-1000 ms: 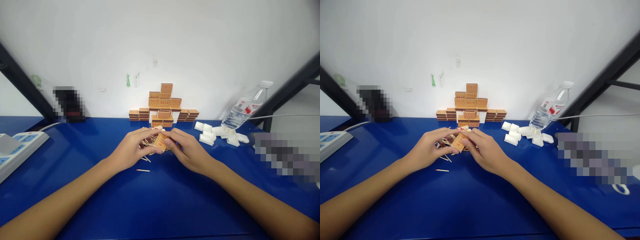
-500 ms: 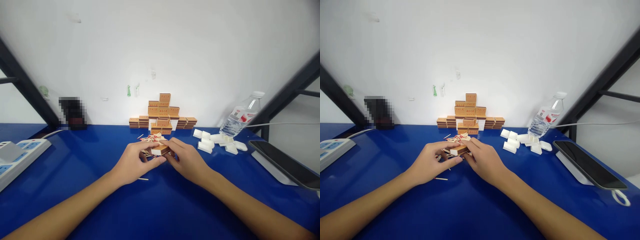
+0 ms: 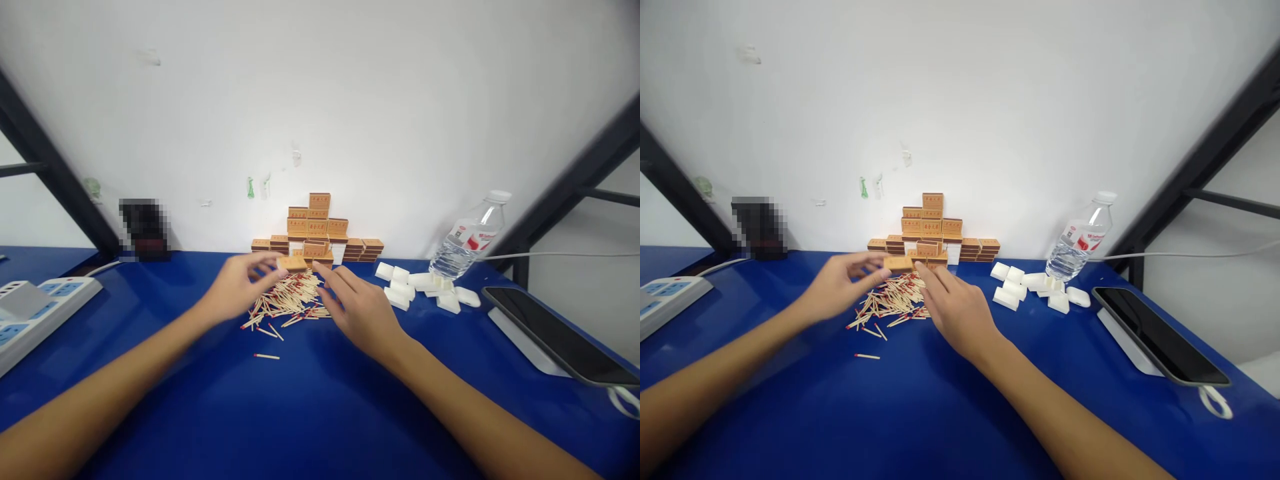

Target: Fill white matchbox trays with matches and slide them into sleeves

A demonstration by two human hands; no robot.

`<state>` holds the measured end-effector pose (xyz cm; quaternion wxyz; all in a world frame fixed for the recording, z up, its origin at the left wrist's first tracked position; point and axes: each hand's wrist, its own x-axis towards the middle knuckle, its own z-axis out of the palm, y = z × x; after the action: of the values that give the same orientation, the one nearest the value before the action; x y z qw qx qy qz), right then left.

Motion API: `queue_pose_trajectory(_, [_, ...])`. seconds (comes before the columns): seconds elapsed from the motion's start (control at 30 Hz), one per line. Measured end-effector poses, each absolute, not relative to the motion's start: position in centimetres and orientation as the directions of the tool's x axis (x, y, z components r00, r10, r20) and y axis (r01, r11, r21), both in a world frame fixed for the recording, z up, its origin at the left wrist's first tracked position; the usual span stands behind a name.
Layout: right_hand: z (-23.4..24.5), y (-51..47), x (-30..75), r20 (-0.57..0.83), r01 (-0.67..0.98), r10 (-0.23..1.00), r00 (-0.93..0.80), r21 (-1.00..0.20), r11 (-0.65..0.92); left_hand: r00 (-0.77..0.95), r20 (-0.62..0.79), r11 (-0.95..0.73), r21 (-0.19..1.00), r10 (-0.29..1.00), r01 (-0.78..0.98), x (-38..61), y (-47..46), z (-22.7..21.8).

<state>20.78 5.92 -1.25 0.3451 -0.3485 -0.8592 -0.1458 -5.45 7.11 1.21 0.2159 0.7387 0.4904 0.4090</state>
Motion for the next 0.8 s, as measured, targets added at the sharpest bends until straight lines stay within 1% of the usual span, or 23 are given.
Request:
queue_pose_trajectory(0.07, [-1.1,6.2,21.0,0.680,0.715,0.533,-0.504,-0.017,0.698,0.074,0.451,-0.372,0.622,0.890,0.689,-8.0,9.6,1.4])
queue_pose_trajectory(0.17, [-1.1,6.7,21.5,0.676,0.721,0.549,-0.491,-0.038,0.692,-0.014,0.465,-0.295,0.585,0.885,0.755,-11.1,12.5,1.3])
queue_pose_trajectory(0.33, [-1.3,6.8,21.4,0.658,0.690,0.562,-0.502,-0.086,0.718,-0.027,0.458,-0.242,0.519,0.889,0.820,-12.0,14.5,0.5])
queue_pose_trajectory(0.5, [-1.3,6.5,21.1,0.652,0.691,0.593,-0.473,-0.144,0.709,-0.096,0.501,-0.177,0.469,0.860,0.865,-10.9,15.4,0.5])
queue_pose_trajectory(0.67, [-0.9,6.7,21.5,0.660,0.750,0.630,-0.410,-0.150,0.645,-0.109,0.525,-0.162,0.444,0.844,0.881,-10.2,15.7,1.0])
queue_pose_trajectory(0.8, [-0.4,7.0,21.6,0.577,0.815,0.713,-0.399,-0.133,0.564,-0.112,0.506,-0.120,0.404,0.855,0.907,-10.0,15.4,1.0])
